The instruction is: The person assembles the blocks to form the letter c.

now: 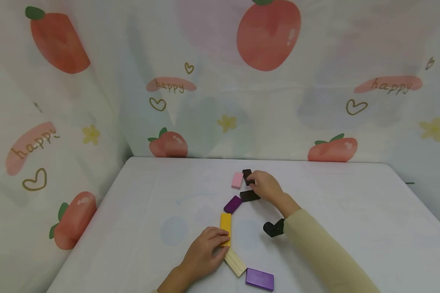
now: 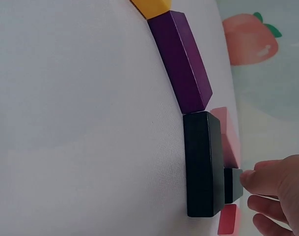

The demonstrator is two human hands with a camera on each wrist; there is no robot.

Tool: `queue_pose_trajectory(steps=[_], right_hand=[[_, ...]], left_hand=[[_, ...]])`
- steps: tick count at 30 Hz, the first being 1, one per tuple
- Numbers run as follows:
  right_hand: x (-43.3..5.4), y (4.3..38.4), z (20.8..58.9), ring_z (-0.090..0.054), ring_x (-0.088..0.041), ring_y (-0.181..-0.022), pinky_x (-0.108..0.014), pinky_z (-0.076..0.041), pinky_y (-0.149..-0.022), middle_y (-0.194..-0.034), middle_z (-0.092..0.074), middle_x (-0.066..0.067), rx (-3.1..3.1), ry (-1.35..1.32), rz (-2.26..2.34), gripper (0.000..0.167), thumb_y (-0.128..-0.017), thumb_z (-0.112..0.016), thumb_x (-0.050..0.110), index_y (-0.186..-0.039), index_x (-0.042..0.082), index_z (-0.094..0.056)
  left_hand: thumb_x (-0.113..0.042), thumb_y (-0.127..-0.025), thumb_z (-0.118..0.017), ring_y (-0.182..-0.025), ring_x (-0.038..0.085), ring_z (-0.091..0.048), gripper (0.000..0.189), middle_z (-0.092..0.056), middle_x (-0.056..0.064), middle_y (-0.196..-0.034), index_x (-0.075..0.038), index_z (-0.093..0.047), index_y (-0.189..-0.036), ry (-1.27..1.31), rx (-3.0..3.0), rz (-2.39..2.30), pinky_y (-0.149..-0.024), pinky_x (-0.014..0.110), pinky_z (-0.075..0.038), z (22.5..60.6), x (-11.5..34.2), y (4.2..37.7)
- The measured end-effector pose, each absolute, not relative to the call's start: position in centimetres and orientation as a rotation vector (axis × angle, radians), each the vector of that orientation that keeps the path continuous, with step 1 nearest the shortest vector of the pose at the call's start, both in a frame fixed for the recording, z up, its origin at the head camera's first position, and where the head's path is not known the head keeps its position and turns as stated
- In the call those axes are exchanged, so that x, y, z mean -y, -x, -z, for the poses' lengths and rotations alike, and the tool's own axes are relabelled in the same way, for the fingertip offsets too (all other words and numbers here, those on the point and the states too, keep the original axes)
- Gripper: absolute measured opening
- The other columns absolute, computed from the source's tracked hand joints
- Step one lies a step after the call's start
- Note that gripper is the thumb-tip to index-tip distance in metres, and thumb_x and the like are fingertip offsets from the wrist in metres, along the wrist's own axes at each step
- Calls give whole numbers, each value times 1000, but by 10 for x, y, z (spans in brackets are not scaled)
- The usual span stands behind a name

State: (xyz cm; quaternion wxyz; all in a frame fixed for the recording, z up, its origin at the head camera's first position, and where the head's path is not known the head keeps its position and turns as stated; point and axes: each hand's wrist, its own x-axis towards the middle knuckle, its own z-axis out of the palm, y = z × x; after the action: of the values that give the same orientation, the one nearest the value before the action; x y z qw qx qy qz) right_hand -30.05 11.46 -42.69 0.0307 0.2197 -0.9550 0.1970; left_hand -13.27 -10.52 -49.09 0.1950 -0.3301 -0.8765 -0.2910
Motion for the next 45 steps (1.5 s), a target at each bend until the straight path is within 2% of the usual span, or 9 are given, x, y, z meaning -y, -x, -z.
queue_pose_trajectory(steps=[14,26,33,38,45], right_hand=[[-105,310,434,-57,-29,-97,-43,-45,-87,-99,-63,-14,2970,-555,-600,18,-84,-64,7,-100,0,-69],[-110,307,441,-60,-26,-81,-38,-50,-74,-83,-62,-11,2863,-619,-542,10,-80,-64,2,-85,0,-73],[-118,309,439,-59,-28,-86,-39,-49,-79,-85,-62,-11,2912,-635,-568,12,-81,-65,2,-90,-2,-71],[-123,311,441,-59,-28,-85,-39,-49,-78,-85,-62,-10,2922,-656,-554,12,-82,-65,3,-91,-3,-71],[-128,308,437,-58,-31,-92,-44,-47,-83,-92,-65,-15,2958,-599,-601,12,-82,-66,3,-91,-3,-71]], left_hand=[[-18,-82,-68,-103,9,-51,20,-60,-5,-107,-10,-70,-100,939,2441,820,-90,21,-42,493,104,133],[-17,-82,-68,-103,9,-51,19,-60,-5,-107,-10,-70,-100,968,2408,813,-90,20,-41,495,103,134],[-17,-81,-68,-102,9,-51,19,-60,-4,-107,-10,-70,-99,952,2407,816,-90,20,-42,495,104,134],[-16,-81,-68,-102,10,-51,20,-60,-4,-107,-10,-69,-100,957,2406,820,-90,20,-42,495,104,134],[-16,-81,-68,-102,10,-51,20,-60,-4,-107,-10,-70,-100,941,2418,813,-90,21,-42,493,105,133]])
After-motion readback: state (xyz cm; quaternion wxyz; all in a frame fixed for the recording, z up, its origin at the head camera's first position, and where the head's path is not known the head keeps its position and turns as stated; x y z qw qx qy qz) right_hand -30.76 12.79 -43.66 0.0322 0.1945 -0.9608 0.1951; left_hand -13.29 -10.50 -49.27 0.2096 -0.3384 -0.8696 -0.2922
